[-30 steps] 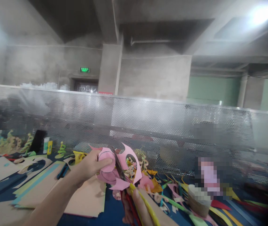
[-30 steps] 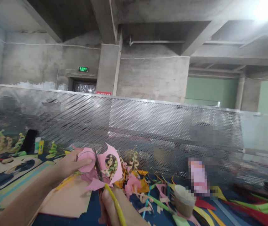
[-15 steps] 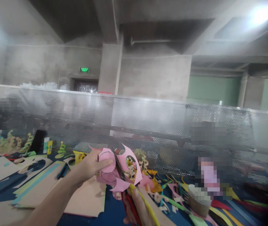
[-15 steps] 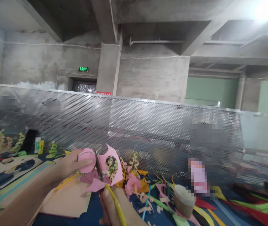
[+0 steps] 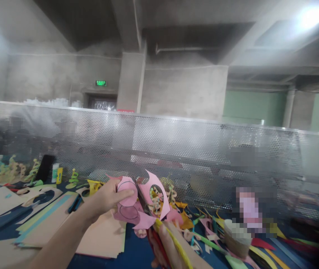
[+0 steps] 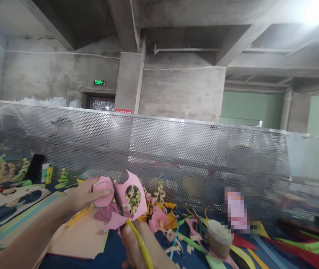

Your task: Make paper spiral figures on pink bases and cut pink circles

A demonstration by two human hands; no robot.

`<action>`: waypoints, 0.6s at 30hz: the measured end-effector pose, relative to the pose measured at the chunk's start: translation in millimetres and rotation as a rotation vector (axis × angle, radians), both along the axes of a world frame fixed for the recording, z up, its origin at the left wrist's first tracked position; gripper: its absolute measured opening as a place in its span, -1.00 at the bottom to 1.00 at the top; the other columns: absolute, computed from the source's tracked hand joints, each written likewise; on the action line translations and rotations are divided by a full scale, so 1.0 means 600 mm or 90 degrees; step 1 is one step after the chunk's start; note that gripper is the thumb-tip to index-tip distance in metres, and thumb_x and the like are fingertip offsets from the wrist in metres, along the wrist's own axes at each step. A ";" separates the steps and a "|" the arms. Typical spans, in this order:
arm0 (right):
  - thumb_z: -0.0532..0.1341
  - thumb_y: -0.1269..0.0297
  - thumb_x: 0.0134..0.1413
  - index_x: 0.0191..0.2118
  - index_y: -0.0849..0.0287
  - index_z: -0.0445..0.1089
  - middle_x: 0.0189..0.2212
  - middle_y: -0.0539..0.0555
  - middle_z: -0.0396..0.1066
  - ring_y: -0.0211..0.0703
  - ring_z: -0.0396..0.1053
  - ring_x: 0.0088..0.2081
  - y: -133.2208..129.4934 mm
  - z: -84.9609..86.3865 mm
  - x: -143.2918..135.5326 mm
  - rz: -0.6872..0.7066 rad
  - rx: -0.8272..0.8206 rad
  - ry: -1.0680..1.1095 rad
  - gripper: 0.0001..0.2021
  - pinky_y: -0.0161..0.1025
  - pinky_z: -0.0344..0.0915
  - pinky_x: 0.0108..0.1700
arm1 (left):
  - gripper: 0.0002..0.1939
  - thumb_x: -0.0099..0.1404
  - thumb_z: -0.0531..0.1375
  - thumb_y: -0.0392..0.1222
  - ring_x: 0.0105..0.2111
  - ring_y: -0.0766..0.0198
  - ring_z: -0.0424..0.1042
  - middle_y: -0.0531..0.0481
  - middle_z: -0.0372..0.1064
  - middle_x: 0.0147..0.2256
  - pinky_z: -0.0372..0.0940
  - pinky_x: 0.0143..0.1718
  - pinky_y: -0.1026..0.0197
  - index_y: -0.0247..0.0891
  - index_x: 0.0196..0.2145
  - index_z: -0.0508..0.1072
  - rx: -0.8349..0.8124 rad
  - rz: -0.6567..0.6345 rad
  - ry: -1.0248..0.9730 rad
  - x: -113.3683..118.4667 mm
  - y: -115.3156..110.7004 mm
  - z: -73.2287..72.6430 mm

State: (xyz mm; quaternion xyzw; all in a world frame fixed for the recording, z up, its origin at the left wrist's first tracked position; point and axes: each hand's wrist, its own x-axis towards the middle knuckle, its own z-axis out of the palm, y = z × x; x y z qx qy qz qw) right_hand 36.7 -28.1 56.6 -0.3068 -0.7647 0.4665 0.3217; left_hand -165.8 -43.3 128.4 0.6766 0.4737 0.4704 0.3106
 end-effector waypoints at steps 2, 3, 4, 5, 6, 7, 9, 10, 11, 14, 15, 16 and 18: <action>-0.17 -0.43 -0.22 -0.24 0.20 0.25 -0.48 0.06 0.27 -0.24 0.25 -0.52 0.002 0.001 -0.002 -0.007 -0.009 0.009 -0.24 -0.31 0.32 -0.49 | -0.83 0.10 0.16 -0.13 -0.37 0.21 0.34 0.03 0.38 -0.47 0.21 -0.33 0.22 -0.30 -0.40 0.38 -0.002 -0.025 -0.010 -0.004 0.003 -0.002; -0.16 -0.42 -0.21 -0.23 0.20 0.26 -0.50 0.04 0.27 -0.26 0.23 -0.55 0.003 0.001 -0.004 -0.010 -0.014 0.012 -0.25 -0.31 0.31 -0.49 | -0.81 0.10 0.16 -0.12 -0.37 0.20 0.35 0.02 0.39 -0.46 0.22 -0.33 0.22 -0.31 -0.39 0.39 -0.006 -0.034 -0.011 -0.006 0.005 -0.003; -0.16 -0.41 -0.20 -0.23 0.20 0.27 -0.51 0.03 0.27 -0.28 0.22 -0.57 0.004 0.001 -0.005 -0.013 -0.017 0.012 -0.25 -0.32 0.31 -0.50 | -0.79 0.10 0.16 -0.10 -0.38 0.20 0.35 0.00 0.39 -0.46 0.22 -0.34 0.22 -0.32 -0.38 0.40 -0.009 -0.038 -0.011 -0.008 0.007 -0.005; -0.16 -0.40 -0.19 -0.23 0.20 0.28 -0.53 0.02 0.26 -0.30 0.21 -0.59 0.005 0.002 -0.007 -0.017 -0.019 0.012 -0.26 -0.32 0.31 -0.51 | -0.78 0.11 0.16 -0.09 -0.40 0.20 0.35 0.00 0.40 -0.47 0.22 -0.35 0.22 -0.33 -0.39 0.41 -0.010 -0.037 -0.008 -0.009 0.008 -0.006; -0.17 -0.40 -0.18 -0.25 0.21 0.29 -0.54 0.01 0.26 -0.31 0.20 -0.60 0.005 0.002 -0.009 -0.019 -0.020 0.011 -0.26 -0.34 0.30 -0.53 | -0.77 0.11 0.16 -0.08 -0.42 0.21 0.35 -0.01 0.40 -0.48 0.22 -0.37 0.23 -0.33 -0.41 0.43 -0.007 -0.034 -0.005 -0.011 0.010 -0.007; -0.17 -0.40 -0.17 -0.27 0.21 0.30 -0.56 0.01 0.25 -0.31 0.20 -0.60 0.006 0.003 -0.010 -0.020 -0.022 0.011 -0.27 -0.35 0.29 -0.54 | -0.76 0.12 0.16 -0.07 -0.43 0.23 0.34 0.00 0.40 -0.50 0.21 -0.38 0.23 -0.34 -0.44 0.44 -0.001 -0.031 -0.006 -0.012 0.011 -0.007; -0.17 -0.39 -0.16 -0.31 0.22 0.31 -0.59 0.00 0.24 -0.31 0.20 -0.60 0.007 0.005 -0.012 -0.018 -0.023 0.010 -0.27 -0.36 0.28 -0.55 | -0.74 0.12 0.16 -0.07 -0.46 0.25 0.33 0.00 0.40 -0.52 0.20 -0.39 0.24 -0.35 -0.47 0.46 0.012 -0.025 -0.026 -0.013 0.013 -0.009; -0.17 -0.39 -0.16 -0.34 0.22 0.31 -0.60 -0.01 0.22 -0.32 0.18 -0.61 0.007 0.006 -0.011 -0.015 -0.022 0.011 -0.28 -0.37 0.28 -0.56 | -0.75 0.11 0.17 -0.07 -0.46 0.25 0.33 0.01 0.40 -0.52 0.20 -0.38 0.24 -0.35 -0.48 0.46 0.016 -0.023 -0.040 -0.013 0.013 -0.009; -0.17 -0.39 -0.16 -0.35 0.21 0.31 -0.61 -0.02 0.21 -0.32 0.17 -0.62 0.007 0.008 -0.011 -0.012 -0.019 0.012 -0.29 -0.37 0.27 -0.57 | -0.76 0.09 0.18 -0.08 -0.46 0.25 0.33 0.01 0.40 -0.53 0.21 -0.37 0.24 -0.35 -0.48 0.47 0.016 -0.021 -0.054 -0.013 0.014 -0.010; -0.14 -0.39 -0.17 -0.39 0.19 0.27 -0.60 -0.05 0.17 -0.35 0.15 -0.63 0.003 0.009 -0.007 -0.018 -0.008 0.019 -0.33 -0.38 0.26 -0.58 | -0.77 0.05 0.22 -0.08 -0.48 0.25 0.33 0.00 0.41 -0.53 0.22 -0.35 0.22 -0.35 -0.47 0.49 0.005 -0.016 -0.076 -0.013 0.015 -0.009; -0.14 -0.39 -0.17 -0.42 0.19 0.24 -0.60 -0.06 0.15 -0.36 0.15 -0.64 0.002 0.009 -0.006 -0.026 -0.003 0.025 -0.34 -0.39 0.26 -0.57 | -0.76 0.05 0.22 -0.08 -0.48 0.25 0.33 -0.01 0.42 -0.53 0.23 -0.34 0.21 -0.35 -0.46 0.50 0.002 -0.017 -0.081 -0.012 0.014 -0.009; -0.14 -0.39 -0.16 -0.45 0.18 0.22 -0.60 -0.07 0.14 -0.37 0.15 -0.63 0.000 0.009 -0.006 -0.036 0.001 0.031 -0.36 -0.39 0.26 -0.56 | -0.76 0.05 0.22 -0.08 -0.47 0.25 0.33 -0.01 0.42 -0.52 0.23 -0.33 0.21 -0.35 -0.45 0.50 0.003 -0.020 -0.086 -0.012 0.014 -0.008; -0.16 -0.39 -0.17 -0.52 0.17 0.16 -0.63 -0.09 0.11 -0.37 0.14 -0.64 -0.001 0.007 -0.007 -0.055 0.004 0.043 -0.37 -0.40 0.24 -0.57 | -0.76 0.06 0.22 -0.08 -0.45 0.24 0.34 -0.01 0.43 -0.50 0.23 -0.31 0.21 -0.34 -0.43 0.51 0.010 -0.020 -0.094 -0.011 0.014 -0.007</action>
